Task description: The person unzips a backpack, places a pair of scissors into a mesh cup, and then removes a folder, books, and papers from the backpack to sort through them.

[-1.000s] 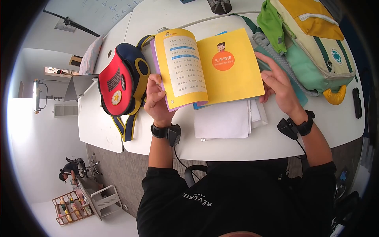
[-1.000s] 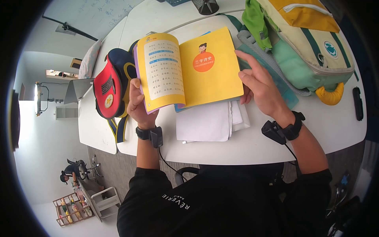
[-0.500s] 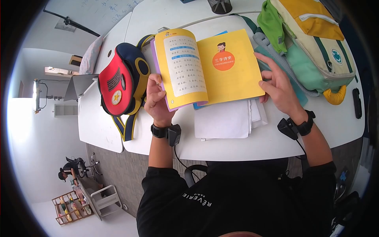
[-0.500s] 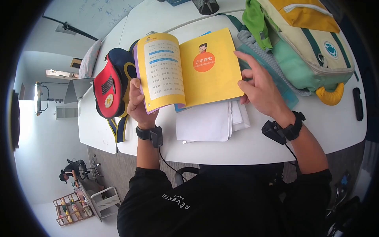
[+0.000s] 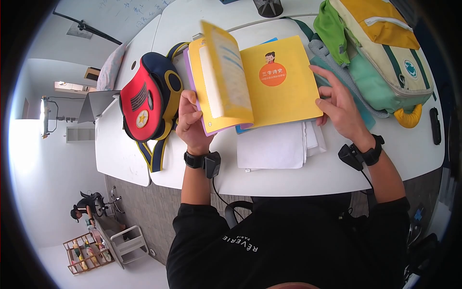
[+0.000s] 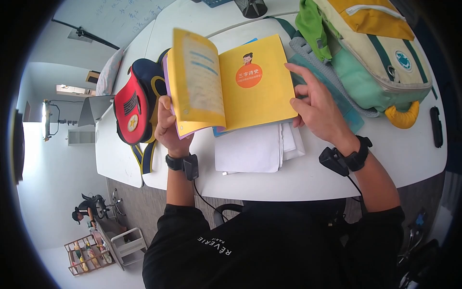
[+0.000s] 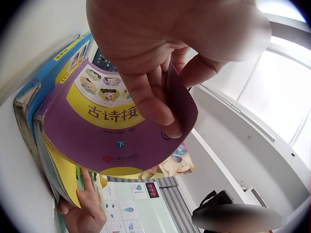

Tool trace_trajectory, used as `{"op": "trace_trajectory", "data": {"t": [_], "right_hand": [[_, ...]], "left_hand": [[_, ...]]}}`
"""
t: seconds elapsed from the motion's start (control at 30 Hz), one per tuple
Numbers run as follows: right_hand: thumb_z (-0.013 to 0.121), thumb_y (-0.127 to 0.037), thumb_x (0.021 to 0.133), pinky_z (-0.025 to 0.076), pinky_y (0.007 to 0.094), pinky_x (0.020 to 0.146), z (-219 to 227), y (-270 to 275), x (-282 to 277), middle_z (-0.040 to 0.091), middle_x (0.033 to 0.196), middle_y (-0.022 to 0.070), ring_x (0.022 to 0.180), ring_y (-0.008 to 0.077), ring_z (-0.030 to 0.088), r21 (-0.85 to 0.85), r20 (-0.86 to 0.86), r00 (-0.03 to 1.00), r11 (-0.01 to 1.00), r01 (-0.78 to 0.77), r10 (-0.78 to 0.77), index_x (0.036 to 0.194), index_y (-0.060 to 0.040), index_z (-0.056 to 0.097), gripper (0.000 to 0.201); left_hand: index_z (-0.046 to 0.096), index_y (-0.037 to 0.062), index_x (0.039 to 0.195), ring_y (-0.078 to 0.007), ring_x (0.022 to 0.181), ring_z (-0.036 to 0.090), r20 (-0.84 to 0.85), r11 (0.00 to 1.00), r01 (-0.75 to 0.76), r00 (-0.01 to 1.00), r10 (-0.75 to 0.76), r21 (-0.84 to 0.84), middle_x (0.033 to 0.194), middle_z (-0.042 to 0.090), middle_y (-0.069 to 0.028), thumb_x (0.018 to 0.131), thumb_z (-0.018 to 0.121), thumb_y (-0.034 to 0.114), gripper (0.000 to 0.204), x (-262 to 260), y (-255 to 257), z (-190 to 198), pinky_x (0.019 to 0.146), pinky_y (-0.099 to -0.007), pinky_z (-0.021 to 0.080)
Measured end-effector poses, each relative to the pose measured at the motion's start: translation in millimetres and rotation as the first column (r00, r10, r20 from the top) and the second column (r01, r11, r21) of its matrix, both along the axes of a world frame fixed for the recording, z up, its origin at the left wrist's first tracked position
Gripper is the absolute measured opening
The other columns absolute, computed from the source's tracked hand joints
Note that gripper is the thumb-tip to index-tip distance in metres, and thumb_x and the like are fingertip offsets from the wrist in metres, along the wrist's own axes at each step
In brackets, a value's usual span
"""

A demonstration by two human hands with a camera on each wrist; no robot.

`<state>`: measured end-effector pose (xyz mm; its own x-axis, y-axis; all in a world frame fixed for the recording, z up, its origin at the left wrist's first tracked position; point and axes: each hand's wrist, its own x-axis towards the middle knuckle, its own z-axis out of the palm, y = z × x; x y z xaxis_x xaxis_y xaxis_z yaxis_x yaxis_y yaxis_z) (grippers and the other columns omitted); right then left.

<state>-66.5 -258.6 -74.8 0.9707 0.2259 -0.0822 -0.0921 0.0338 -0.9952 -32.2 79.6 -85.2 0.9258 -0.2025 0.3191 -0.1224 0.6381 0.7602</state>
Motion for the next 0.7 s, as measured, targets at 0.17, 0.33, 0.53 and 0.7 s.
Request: {"op": "trace_trajectory", "data": {"t": [0.17,0.33,0.53,0.7], "right_hand": [[0.047,-0.001,0.089,0.051,0.0252,0.056,0.0,0.0,0.3,0.064,0.092,0.0106,0.059,0.0108,0.059,0.011,-0.008,1.000,1.000,0.004,-0.004,0.149,-0.0032,0.032,0.061],[0.049,-0.005,0.092,0.051,0.0244,0.054,-4.0,-4.1,2.8,0.065,0.089,0.0092,0.059,0.0104,0.058,0.124,-0.062,0.998,0.992,0.012,-0.004,0.149,-0.0037,0.032,0.059],[0.047,-0.010,0.094,0.050,0.0228,0.053,1.0,1.8,-0.1,0.064,0.089,0.0086,0.060,0.0097,0.058,0.001,-0.009,1.000,1.000,0.014,-0.014,0.152,-0.0054,0.028,0.061],[0.045,-0.010,0.096,0.050,0.0233,0.054,-2.3,2.1,0.3,0.064,0.085,0.0070,0.059,0.0096,0.058,0.023,-0.017,0.999,0.999,0.045,-0.045,0.150,-0.0071,0.032,0.056]], "left_hand": [[0.041,0.0078,0.102,-0.0371,0.108,0.064,-0.016,0.999,-0.003,1.000,0.003,0.033,0.114,0.057,-0.0207,0.074,0.051,0.003,0.030,-1.3,-1.8,3.2,0.090,-0.0475,0.058],[0.041,0.0078,0.102,-0.0376,0.108,0.064,-0.018,1.000,-0.001,1.000,0.002,0.030,0.115,0.057,-0.0212,0.075,0.051,0.003,0.030,-1.7,-2.8,4.3,0.089,-0.0482,0.058],[0.041,0.0074,0.101,-0.0374,0.113,0.062,0.014,0.999,0.032,0.999,-0.031,-0.038,0.117,0.057,-0.0217,0.075,0.051,0.003,0.028,2.6,5.0,-5.2,0.095,-0.0450,0.056],[0.041,0.0077,0.098,-0.0390,0.120,0.058,0.004,0.999,0.039,0.999,-0.039,-0.001,0.124,0.054,-0.0236,0.074,0.052,0.002,0.028,2.0,2.6,-0.4,0.100,-0.0453,0.053]]}}
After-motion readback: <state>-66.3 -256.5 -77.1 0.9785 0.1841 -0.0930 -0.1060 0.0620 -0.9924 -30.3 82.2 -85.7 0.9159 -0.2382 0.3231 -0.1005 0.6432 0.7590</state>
